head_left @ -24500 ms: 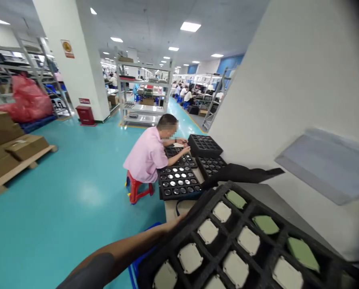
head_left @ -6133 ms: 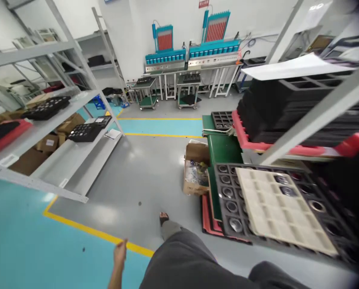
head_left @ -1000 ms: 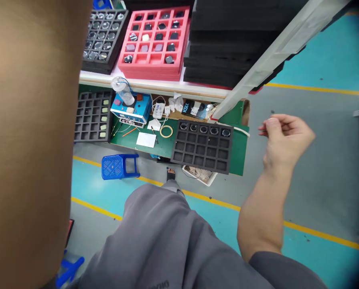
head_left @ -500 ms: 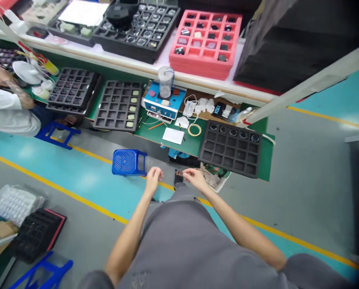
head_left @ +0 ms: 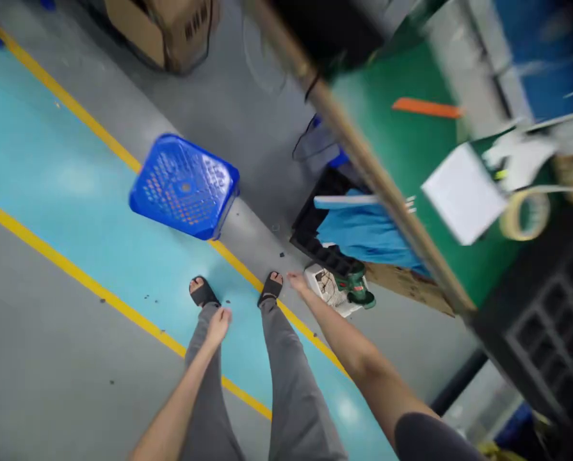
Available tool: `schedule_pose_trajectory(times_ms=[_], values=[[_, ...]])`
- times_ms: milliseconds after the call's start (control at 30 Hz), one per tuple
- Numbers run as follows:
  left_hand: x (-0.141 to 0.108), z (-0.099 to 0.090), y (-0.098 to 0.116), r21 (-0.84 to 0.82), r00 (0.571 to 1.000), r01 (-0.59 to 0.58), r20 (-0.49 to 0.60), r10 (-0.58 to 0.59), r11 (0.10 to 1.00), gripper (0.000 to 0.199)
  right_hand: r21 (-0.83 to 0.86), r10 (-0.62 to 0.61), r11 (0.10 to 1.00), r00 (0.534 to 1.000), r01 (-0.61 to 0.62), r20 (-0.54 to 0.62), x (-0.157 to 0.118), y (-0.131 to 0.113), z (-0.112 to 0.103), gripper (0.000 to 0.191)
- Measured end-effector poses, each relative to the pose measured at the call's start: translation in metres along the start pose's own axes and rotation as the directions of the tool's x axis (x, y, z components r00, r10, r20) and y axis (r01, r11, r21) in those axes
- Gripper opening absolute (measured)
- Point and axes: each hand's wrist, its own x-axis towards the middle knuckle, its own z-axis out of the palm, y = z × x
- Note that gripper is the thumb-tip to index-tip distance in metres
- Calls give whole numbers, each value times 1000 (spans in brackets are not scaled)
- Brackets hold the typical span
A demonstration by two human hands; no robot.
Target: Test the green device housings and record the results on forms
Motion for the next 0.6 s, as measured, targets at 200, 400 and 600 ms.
schedule_pose_trajectory(times_ms=[200, 400, 600], values=[[214, 152, 122, -80, 894, -418, 144, 425, 905, 17, 252, 205, 950, 977, -185, -59, 117, 72, -63, 32], [332, 266, 257, -223, 592, -698, 355, 724, 680, 21, 590, 116, 806, 966, 43, -229, 160, 126, -132, 47], [358, 295, 276, -292, 451, -768, 386, 805, 570, 13, 554, -162, 721, 879, 416, -449, 198, 132, -137, 44]])
